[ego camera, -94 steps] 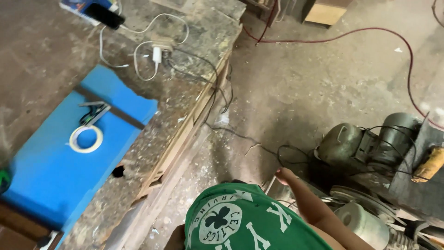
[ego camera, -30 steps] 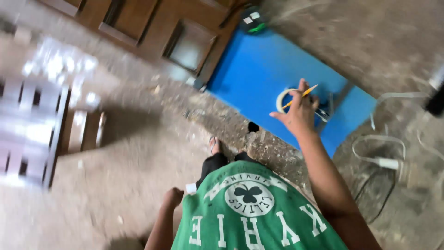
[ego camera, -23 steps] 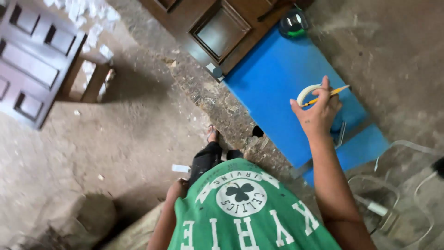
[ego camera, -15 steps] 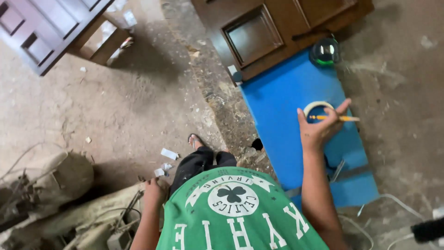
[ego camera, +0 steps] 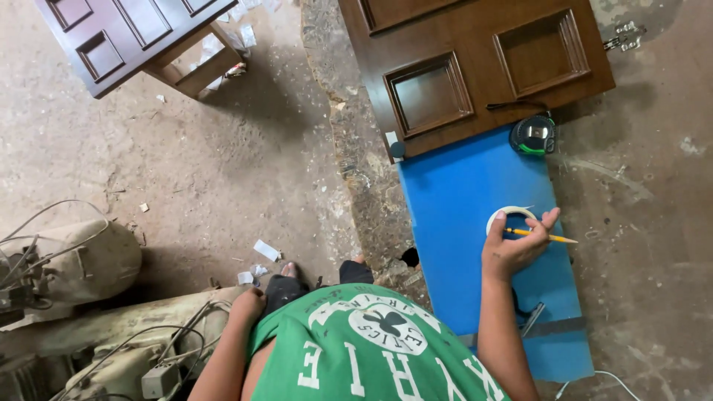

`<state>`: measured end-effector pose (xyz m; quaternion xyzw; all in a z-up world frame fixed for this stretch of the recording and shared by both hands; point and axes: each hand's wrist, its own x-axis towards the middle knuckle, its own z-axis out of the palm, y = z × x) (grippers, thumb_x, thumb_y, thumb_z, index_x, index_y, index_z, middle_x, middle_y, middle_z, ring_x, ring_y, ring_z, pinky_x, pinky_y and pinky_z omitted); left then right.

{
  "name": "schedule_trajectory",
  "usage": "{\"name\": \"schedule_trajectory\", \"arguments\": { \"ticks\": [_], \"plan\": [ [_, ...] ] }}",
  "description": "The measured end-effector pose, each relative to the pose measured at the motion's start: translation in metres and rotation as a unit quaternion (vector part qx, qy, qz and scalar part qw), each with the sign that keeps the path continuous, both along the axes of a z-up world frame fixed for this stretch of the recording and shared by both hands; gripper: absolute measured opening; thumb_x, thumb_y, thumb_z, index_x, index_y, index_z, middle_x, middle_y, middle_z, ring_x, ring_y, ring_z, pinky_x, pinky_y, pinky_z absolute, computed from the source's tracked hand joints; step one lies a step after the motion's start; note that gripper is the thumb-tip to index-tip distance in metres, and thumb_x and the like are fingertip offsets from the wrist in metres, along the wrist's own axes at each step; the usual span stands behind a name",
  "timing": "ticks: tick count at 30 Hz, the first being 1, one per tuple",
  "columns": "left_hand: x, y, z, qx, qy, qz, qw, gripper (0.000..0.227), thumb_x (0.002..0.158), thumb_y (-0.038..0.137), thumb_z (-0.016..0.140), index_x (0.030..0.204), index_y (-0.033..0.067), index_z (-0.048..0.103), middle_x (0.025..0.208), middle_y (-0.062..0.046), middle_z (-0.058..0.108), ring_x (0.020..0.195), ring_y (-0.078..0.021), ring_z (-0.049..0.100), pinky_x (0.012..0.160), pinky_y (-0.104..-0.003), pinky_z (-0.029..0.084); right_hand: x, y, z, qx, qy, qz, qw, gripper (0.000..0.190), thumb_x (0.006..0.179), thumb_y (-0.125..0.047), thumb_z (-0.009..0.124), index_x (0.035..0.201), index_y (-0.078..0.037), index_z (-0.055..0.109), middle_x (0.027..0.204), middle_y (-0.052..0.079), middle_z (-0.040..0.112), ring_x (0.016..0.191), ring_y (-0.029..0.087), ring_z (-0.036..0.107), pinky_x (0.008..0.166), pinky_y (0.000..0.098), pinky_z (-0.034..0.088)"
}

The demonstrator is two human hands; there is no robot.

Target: Measuring and marking a wooden door panel for hardware installation using a square, tape measure, and pencil.

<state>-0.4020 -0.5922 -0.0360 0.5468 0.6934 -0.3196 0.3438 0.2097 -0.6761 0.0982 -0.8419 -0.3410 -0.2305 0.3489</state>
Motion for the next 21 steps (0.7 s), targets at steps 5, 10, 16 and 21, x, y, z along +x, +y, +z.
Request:
{"name": "schedule_trajectory", "arguments": {
  "ticks": [5,10,16,21],
  "plan": [
    [0.021,0.036,0.000,0.003,-0.021,-0.016,1.000,0.056,0.088,0.062,0.063,0.131,0.0267,0.068,0.118,-0.016,0.078,0.119,-0.0352,0.071,0.102,-0.049,0.055,-0.005,0.006,0.008,-0.012,-0.016,-0.002,1.000,0.050,0.097,-0.044,0.084,0.114,-0.006,0.055,0.142,0.027,0.061,0.117,0.043,0.066,0.101,0.0527,0.047],
    [0.062,0.078,0.033,0.048,-0.087,-0.020,0.995,0.051,0.097,0.035,0.057,0.139,0.0075,0.049,0.119,-0.033,0.071,0.122,-0.0478,0.065,0.107,-0.056,0.050,-0.002,0.003,0.003,-0.045,-0.063,-0.009,0.997,0.055,0.095,-0.051,0.087,0.111,-0.007,0.057,0.143,0.026,0.062,0.114,0.043,0.069,0.094,0.0530,0.050],
    [0.102,0.152,-0.031,0.028,-0.125,-0.087,0.988,0.052,0.094,0.047,0.063,0.130,0.0112,0.065,0.115,-0.018,0.076,0.118,-0.0405,0.068,0.101,-0.052,0.055,-0.002,0.005,0.002,-0.055,-0.095,-0.041,0.993,0.047,0.094,-0.050,0.085,0.104,-0.013,0.059,0.132,0.015,0.072,0.107,0.037,0.072,0.090,0.0473,0.053],
    [0.176,0.225,-0.014,0.323,-0.354,-0.249,0.842,0.071,0.077,0.009,0.067,0.146,0.0009,0.050,0.125,-0.030,0.058,0.115,-0.0524,0.058,0.100,-0.057,0.045,0.000,0.014,0.003,-0.085,-0.114,-0.044,0.989,0.040,0.094,-0.041,0.084,0.099,-0.014,0.055,0.121,0.012,0.075,0.100,0.038,0.072,0.086,0.0480,0.053]
  ]
}}
